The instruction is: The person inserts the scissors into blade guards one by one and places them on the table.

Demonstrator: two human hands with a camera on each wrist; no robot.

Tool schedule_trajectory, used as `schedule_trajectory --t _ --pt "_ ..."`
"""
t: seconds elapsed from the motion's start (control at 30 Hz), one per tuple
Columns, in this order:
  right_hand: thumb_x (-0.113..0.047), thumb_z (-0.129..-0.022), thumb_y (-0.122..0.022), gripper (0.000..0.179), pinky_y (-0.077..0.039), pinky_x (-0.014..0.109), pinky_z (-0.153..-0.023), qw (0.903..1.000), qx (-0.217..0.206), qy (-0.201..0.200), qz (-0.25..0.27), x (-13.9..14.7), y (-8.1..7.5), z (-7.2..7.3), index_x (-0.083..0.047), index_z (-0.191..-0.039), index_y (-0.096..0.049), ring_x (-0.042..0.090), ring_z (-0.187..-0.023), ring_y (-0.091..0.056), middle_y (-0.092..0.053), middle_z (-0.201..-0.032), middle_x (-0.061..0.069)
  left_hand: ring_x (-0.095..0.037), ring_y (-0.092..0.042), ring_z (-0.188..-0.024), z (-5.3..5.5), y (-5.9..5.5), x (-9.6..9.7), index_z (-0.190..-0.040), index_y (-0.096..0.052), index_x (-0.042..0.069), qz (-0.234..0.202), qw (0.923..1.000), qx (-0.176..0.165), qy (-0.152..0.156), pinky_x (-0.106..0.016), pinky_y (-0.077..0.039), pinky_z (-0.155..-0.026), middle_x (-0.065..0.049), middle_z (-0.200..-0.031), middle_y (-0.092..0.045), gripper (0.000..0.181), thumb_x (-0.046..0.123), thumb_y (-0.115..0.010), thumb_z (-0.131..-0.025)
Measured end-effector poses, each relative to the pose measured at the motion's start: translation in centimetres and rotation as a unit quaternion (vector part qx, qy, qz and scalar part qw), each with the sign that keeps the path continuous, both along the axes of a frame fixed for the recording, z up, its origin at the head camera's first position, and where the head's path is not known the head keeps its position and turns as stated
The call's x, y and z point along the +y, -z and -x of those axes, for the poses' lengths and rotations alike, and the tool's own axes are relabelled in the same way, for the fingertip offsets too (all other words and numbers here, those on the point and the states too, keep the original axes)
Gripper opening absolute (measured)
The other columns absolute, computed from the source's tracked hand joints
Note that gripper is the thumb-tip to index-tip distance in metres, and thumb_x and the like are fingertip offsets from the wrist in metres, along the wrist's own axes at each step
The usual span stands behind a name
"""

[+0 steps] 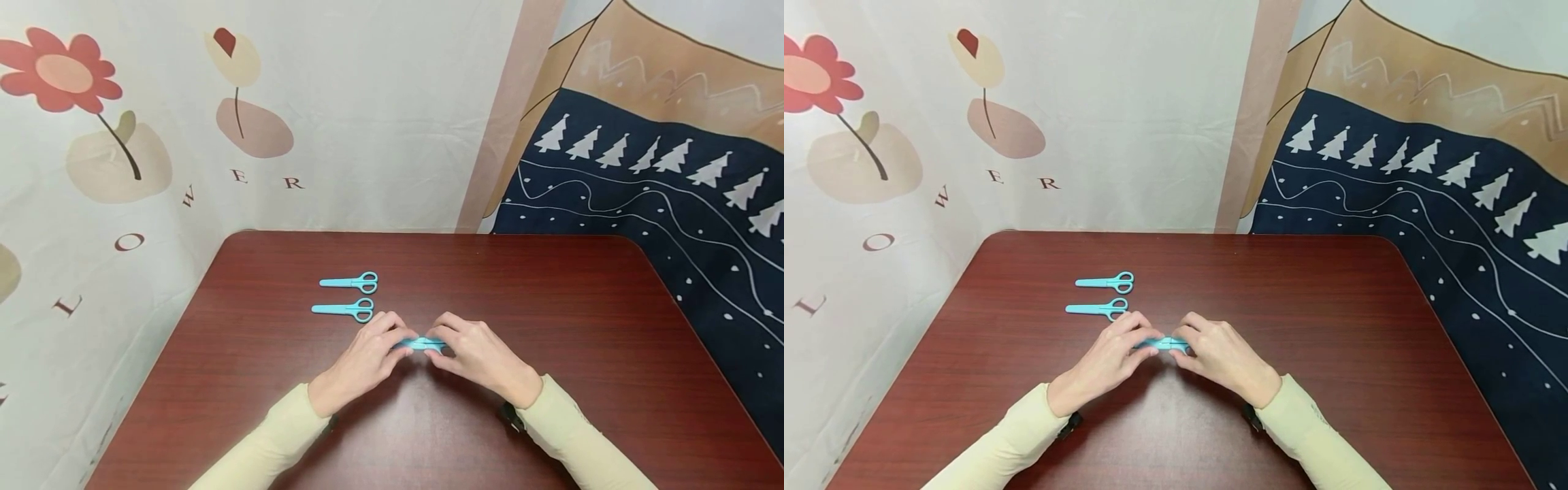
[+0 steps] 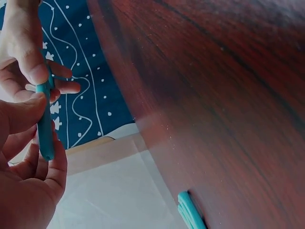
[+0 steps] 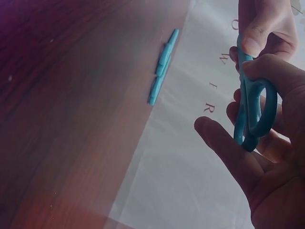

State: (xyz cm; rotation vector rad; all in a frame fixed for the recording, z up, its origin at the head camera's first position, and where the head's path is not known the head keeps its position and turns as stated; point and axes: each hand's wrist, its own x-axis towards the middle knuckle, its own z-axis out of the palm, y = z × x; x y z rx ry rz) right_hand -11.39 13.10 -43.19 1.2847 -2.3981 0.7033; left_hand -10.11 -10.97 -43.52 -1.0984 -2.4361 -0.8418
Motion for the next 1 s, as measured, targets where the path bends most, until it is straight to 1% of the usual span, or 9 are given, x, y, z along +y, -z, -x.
schedule_trajectory --t 0.17,0.27,0.37,0.47,0.57,0.67,0.77,0.87,1.0 --pt "-0.017 -0.082 -0.089 0.025 -0.049 0.012 -0.059 0.9999 0.009 0.006 0.0 0.0 0.2 0.0 -0.007 -0.096 -0.072 0.006 -0.062 -0.058 -0.063 -0.1 0.0 -0.015 -0.053 -0.085 0.0 -0.2 -0.2 -0.104 -0.078 0.009 0.004 0.9995 -0.032 -0.004 -0.026 -0.046 -0.072 0.001 -0.099 -0.061 0.02 0.008 -0.084 -0.086" --pt "-0.018 -0.082 -0.089 0.024 -0.049 0.013 -0.059 0.9999 0.012 0.008 -0.003 0.0 0.3 0.0 -0.008 -0.096 -0.072 0.004 -0.063 -0.057 -0.063 -0.099 -0.001 -0.015 -0.054 -0.085 -0.1 -0.2 -0.3 -0.106 -0.078 0.009 0.005 0.9994 -0.036 0.0 -0.026 -0.046 -0.072 0.002 -0.099 -0.062 0.021 0.009 -0.084 -0.086" --pt "-0.02 -0.082 -0.089 0.023 -0.05 0.015 -0.059 0.9998 0.016 0.011 -0.007 -0.2 0.2 0.0 -0.01 -0.095 -0.072 0.003 -0.065 -0.055 -0.063 -0.098 -0.002 -0.016 -0.055 -0.085 -0.1 -0.2 -0.5 -0.105 -0.078 0.009 0.006 0.9995 -0.03 0.006 -0.026 -0.047 -0.073 0.002 -0.099 -0.063 0.019 0.009 -0.083 -0.087" --pt "-0.021 -0.084 -0.087 0.022 -0.05 0.017 -0.058 0.9997 0.018 0.015 -0.011 -0.3 0.2 -0.1 -0.011 -0.096 -0.072 0.004 -0.066 -0.055 -0.063 -0.098 -0.003 -0.017 -0.055 -0.086 -0.1 -0.1 -0.5 -0.104 -0.075 0.008 0.012 0.9998 -0.015 0.01 -0.028 -0.048 -0.075 0.0 -0.099 -0.063 0.017 0.008 -0.082 -0.089" --pt "-0.025 -0.087 -0.084 0.022 -0.051 0.019 -0.059 0.9996 0.016 0.017 -0.013 -0.3 0.3 -0.1 -0.012 -0.1 -0.072 0.004 -0.067 -0.057 -0.064 -0.101 -0.004 -0.018 -0.053 -0.086 -0.1 0.0 -0.6 -0.104 -0.072 0.006 0.019 0.9998 0.001 0.009 -0.03 -0.047 -0.076 -0.001 -0.099 -0.063 0.017 0.007 -0.081 -0.089" --pt "-0.031 -0.091 -0.079 0.026 -0.052 0.021 -0.06 0.9996 0.004 0.024 -0.014 -0.1 0.3 -0.1 -0.012 -0.108 -0.074 0.004 -0.07 -0.06 -0.066 -0.107 -0.005 -0.019 -0.052 -0.085 -0.1 0.0 -0.8 -0.103 -0.071 0.006 0.023 0.9997 0.01 0.003 -0.03 -0.046 -0.076 -0.002 -0.099 -0.062 0.019 0.006 -0.082 -0.087" --pt "-0.04 -0.095 -0.074 0.034 -0.055 0.024 -0.064 0.9991 -0.009 0.038 -0.015 0.3 0.1 -0.1 -0.013 -0.116 -0.074 0.004 -0.079 -0.065 -0.067 -0.115 -0.005 -0.019 -0.051 -0.085 -0.1 0.1 -1.2 -0.103 -0.071 0.006 0.028 0.9995 0.017 -0.006 -0.03 -0.046 -0.076 -0.002 -0.099 -0.062 0.021 0.005 -0.083 -0.086" --pt "-0.046 -0.096 -0.072 0.042 -0.059 0.031 -0.072 0.9982 -0.019 0.054 -0.017 0.9 -0.1 -0.2 -0.012 -0.121 -0.073 0.01 -0.093 -0.07 -0.067 -0.124 -0.002 -0.02 -0.052 -0.087 0.0 0.1 -1.8 -0.104 -0.071 0.006 0.035 0.999 0.022 -0.015 -0.032 -0.047 -0.079 -0.001 -0.099 -0.062 0.022 0.006 -0.083 -0.085" --pt "-0.049 -0.096 -0.07 0.05 -0.059 0.041 -0.086 0.9968 -0.021 0.073 -0.024 1.9 -0.3 -0.3 -0.01 -0.126 -0.071 0.019 -0.115 -0.068 -0.066 -0.133 0.003 -0.019 -0.051 -0.087 0.1 0.3 -2.9 -0.102 -0.071 0.007 0.04 0.9987 0.021 -0.024 -0.032 -0.047 -0.079 0.0 -0.097 -0.061 0.022 0.005 -0.083 -0.085"
